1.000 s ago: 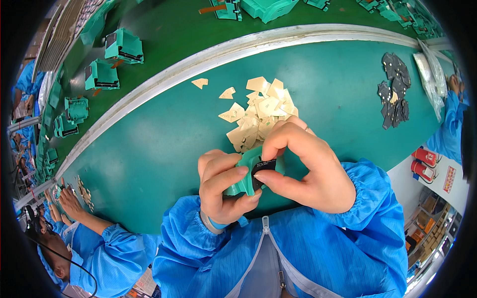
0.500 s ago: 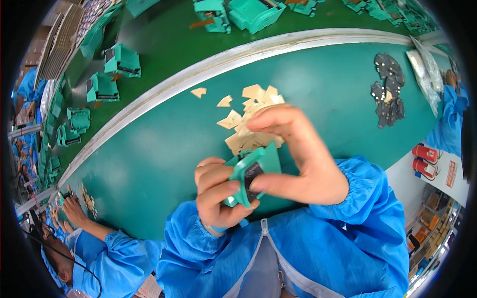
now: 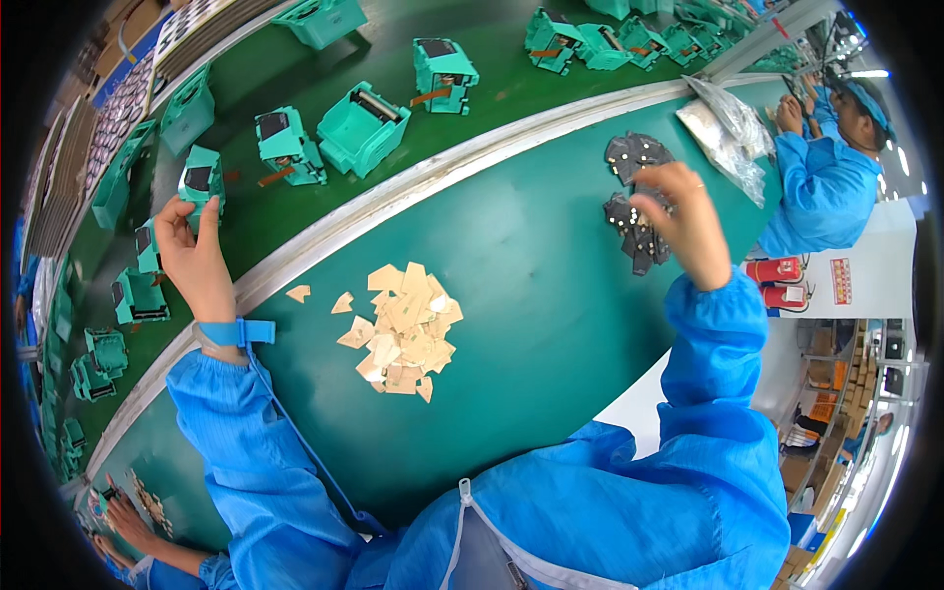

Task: The person assembles small electronic or mechanical components by hand, fitting plastic housings and internal parts together at a factory workbench.

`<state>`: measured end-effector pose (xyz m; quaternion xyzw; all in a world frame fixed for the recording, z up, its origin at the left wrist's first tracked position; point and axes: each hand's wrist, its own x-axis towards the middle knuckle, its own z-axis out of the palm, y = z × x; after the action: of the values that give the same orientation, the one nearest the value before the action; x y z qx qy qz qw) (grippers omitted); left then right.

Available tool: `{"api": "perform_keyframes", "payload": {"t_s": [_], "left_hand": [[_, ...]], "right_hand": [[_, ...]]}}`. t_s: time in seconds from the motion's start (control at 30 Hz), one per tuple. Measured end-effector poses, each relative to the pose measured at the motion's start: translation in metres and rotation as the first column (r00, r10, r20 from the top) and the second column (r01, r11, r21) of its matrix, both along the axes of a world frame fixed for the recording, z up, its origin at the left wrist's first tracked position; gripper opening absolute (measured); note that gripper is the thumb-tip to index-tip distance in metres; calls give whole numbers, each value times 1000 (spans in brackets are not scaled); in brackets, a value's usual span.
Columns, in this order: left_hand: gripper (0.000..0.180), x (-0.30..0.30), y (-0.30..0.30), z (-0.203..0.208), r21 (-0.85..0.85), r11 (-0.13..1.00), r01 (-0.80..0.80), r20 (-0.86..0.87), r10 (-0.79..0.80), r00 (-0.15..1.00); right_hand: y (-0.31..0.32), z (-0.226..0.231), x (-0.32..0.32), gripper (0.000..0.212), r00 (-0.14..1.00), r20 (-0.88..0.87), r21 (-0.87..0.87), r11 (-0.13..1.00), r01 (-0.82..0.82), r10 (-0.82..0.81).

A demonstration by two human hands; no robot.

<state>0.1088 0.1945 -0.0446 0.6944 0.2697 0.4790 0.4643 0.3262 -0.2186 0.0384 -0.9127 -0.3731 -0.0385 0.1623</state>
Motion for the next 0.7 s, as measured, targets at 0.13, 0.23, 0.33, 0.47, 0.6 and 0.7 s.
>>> {"api": "perform_keyframes", "payload": {"t_s": [0.13, 0.23, 0.33, 0.47, 0.6, 0.7], "left_hand": [[23, 2, 1, -16, 103, 994, -29, -68, 36, 997], [18, -12, -6, -23, -43, 995, -95, -209, 84, 974], [14, -20, -10, -20, -54, 998, -44, -164, 35, 986], [9, -25, -13, -20, -80, 995, 57, -147, -68, 987], [22, -33, -22, -9, -52, 998, 30, -294, -44, 955], [28, -35, -51, 9, 1, 1000, 31, -274, -29, 961]], "right_hand": [[-4, -32, -10, 25, 991, 118, -131, 990, -41, 56], [-4, -38, -17, 21, 979, 196, -151, 988, -15, 45], [-7, -45, -19, 18, 940, 332, -161, 986, -28, 81], [-10, -42, -22, 16, 953, 298, -147, 989, -5, 49], [-15, -30, -19, 18, 953, 283, -79, 993, -85, 104], [0, -11, -31, 15, 967, 250, 76, 994, -74, 53]]}}
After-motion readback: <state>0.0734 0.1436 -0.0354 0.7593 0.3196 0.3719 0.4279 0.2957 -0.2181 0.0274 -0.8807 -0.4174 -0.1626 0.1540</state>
